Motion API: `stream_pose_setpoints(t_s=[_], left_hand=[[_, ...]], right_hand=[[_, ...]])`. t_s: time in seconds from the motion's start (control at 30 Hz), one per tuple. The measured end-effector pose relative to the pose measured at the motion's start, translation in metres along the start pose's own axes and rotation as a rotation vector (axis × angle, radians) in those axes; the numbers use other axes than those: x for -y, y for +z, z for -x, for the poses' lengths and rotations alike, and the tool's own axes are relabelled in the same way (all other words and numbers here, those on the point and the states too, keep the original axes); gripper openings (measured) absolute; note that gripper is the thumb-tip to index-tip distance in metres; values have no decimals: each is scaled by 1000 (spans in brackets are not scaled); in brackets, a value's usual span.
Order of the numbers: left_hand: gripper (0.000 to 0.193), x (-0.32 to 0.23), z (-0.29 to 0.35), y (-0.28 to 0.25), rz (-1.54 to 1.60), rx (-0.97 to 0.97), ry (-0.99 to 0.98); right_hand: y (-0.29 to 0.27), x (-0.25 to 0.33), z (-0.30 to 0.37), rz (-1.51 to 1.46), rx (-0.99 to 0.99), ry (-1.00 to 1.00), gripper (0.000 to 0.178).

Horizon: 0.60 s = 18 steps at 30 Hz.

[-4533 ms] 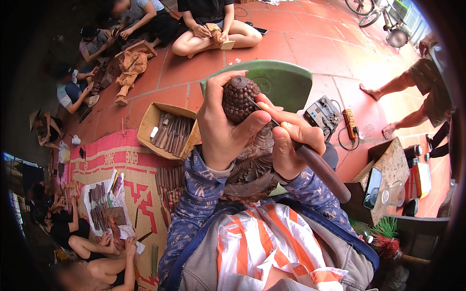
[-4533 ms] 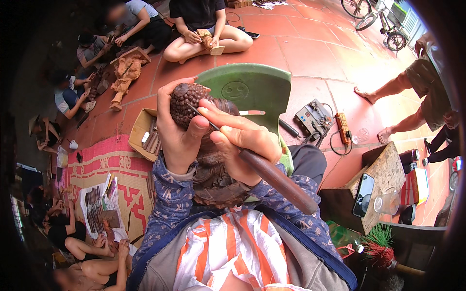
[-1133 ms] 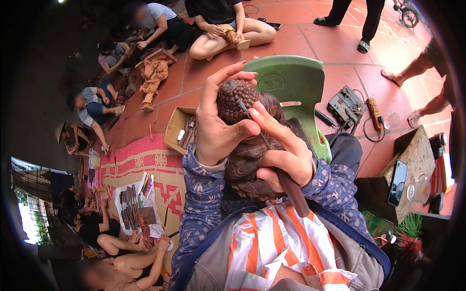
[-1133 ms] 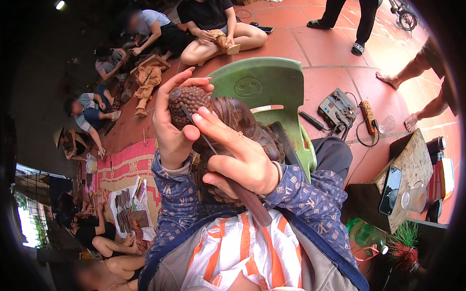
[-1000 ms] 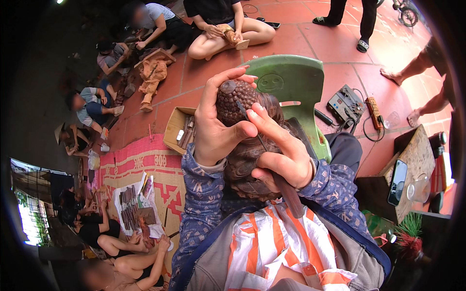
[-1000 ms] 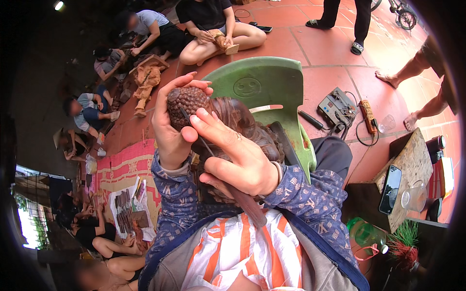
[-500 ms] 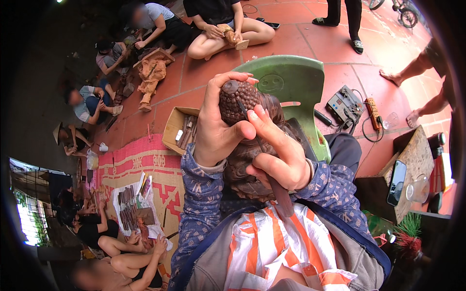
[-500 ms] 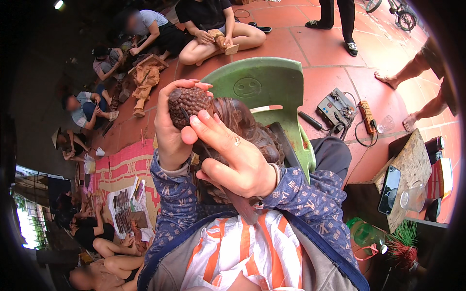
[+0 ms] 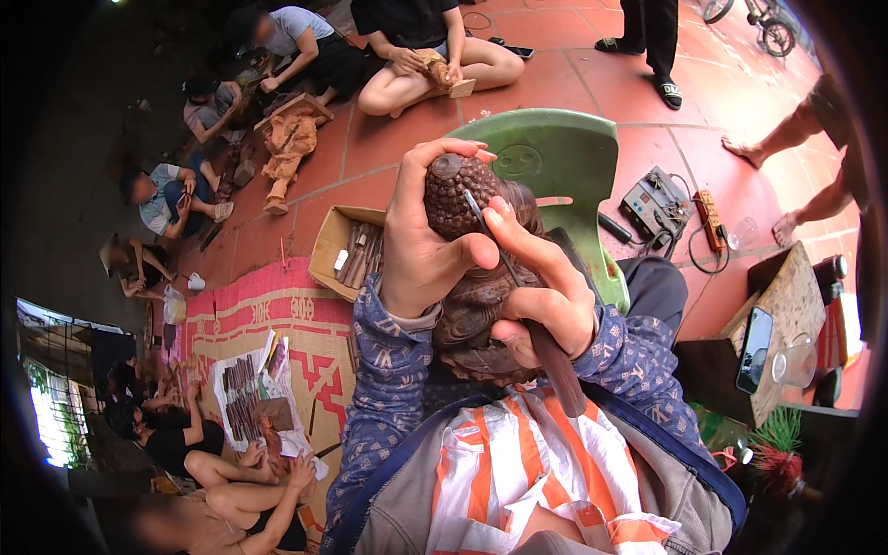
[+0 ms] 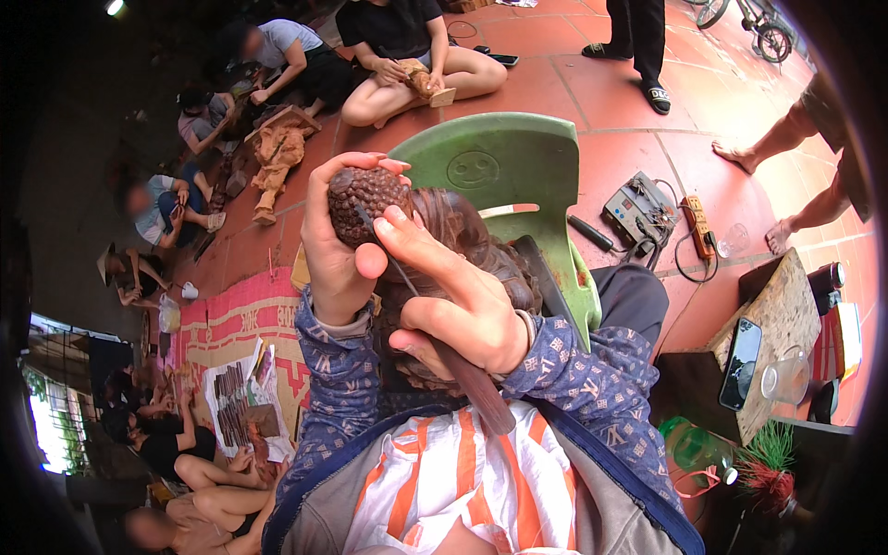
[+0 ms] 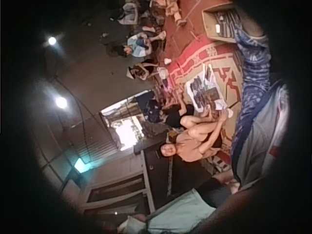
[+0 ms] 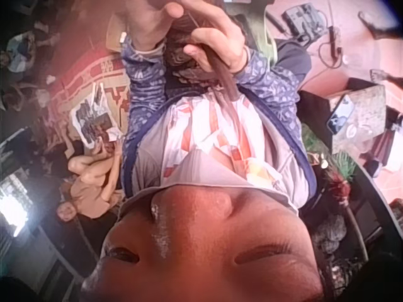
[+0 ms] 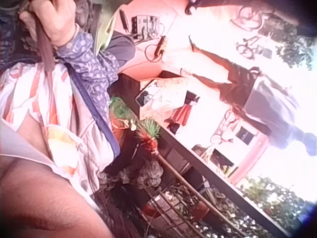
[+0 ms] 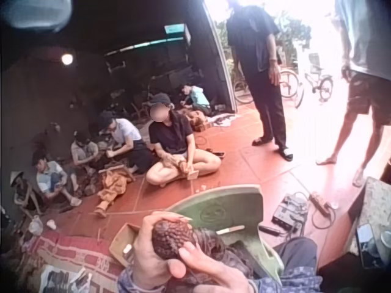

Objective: The person carves a wooden Buddha statue using a chisel and mallet. They hold the statue in their lap and repeatedly strike the chisel to refine the details of the head and hair.

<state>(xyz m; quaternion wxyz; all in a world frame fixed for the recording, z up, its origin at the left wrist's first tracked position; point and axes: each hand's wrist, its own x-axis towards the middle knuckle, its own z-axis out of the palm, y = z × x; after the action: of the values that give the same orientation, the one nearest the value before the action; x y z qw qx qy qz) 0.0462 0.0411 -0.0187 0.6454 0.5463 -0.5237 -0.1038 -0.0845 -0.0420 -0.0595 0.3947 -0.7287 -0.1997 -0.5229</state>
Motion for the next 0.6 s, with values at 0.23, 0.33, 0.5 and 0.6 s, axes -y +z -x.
stream_pose_setpoints(t_s=[0.23,0.33,0.5,0.6], left_hand=[[97,-1,1,-1,18,2,-31],[98,0,1,0,22,1,-32],[98,-1,1,1,14,-1,-24],[97,1,1,1,-5,-7,-11]], right_hand=[[0,-1,-1,-4,-14,-12,38],[1,-2,0,1,-22,-15,39],[5,-2,1,-5,-59,-24,39],[10,-3,4,-10,-89,-20,38]])
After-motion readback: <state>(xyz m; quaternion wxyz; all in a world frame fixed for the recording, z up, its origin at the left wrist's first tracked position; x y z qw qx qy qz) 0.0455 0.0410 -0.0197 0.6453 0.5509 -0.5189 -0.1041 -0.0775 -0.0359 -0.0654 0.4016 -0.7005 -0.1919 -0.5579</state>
